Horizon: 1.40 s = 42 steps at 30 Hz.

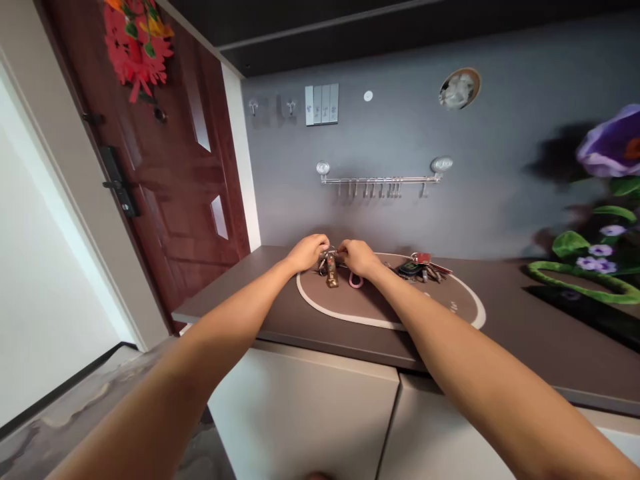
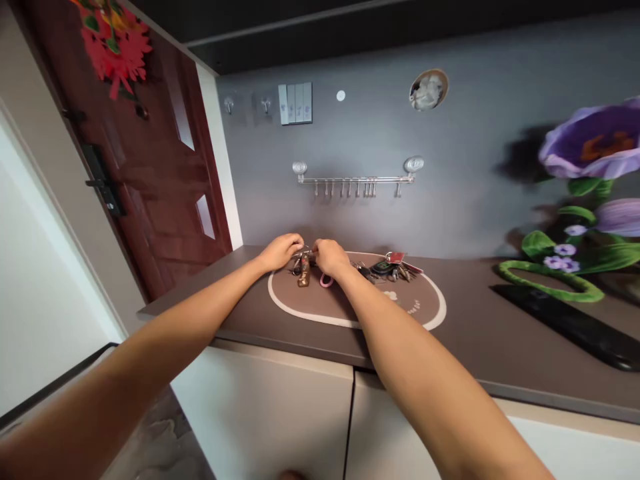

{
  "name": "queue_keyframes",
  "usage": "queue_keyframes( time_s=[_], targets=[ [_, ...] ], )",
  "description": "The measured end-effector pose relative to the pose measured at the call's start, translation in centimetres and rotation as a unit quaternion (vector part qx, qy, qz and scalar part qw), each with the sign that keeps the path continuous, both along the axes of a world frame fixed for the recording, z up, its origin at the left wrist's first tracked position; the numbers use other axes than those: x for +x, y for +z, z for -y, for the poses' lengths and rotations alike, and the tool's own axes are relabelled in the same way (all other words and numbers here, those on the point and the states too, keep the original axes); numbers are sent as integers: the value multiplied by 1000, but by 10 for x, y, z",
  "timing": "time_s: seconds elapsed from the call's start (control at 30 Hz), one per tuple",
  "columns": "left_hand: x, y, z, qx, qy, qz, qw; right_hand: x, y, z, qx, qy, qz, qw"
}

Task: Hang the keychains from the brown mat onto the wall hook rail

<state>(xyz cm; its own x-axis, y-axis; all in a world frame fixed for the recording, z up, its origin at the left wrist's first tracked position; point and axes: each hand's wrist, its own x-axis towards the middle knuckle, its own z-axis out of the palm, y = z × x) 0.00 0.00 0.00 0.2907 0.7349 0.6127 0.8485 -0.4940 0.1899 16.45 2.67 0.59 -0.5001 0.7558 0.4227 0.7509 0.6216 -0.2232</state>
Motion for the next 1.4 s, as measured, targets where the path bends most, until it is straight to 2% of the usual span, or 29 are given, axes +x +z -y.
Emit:
queue_keyframes(
  time_s=[0.13, 0.27, 0.37, 0.5, 0.67, 0.9, 1.07, 1.23, 1.4],
  targets=[
    [2, 1, 2, 7, 10, 43, 999, 0, 1, 3, 4, 8, -4, 1000],
    [3, -1, 1, -19, -17, 131, 991, -2, 0, 3, 16, 15, -23, 999],
    [3, -1, 0, -19, -19, 162, 986, -4, 2, 5, 25, 24, -64, 997],
    [2, 2, 2, 19, 12, 151, 988, -6, 6, 11, 28, 42, -140, 989],
    [4, 5, 7, 61, 36, 133, 989, -8, 7, 14, -9, 84, -247, 965],
    [9, 7, 11, 64, 55, 100, 991, -15, -8, -2, -127, 140, -362, 913],
    [9, 8, 11, 76, 64, 91, 991, -16, -8, -1, -161, 157, -419, 880],
    [10, 10, 14, 83, 72, 78, 991, -14, -2, 9, -155, 158, -427, 877],
    [11, 14, 18, 88, 102, 69, 988, -14, 1, 12, -131, 122, -436, 882]
  ],
)
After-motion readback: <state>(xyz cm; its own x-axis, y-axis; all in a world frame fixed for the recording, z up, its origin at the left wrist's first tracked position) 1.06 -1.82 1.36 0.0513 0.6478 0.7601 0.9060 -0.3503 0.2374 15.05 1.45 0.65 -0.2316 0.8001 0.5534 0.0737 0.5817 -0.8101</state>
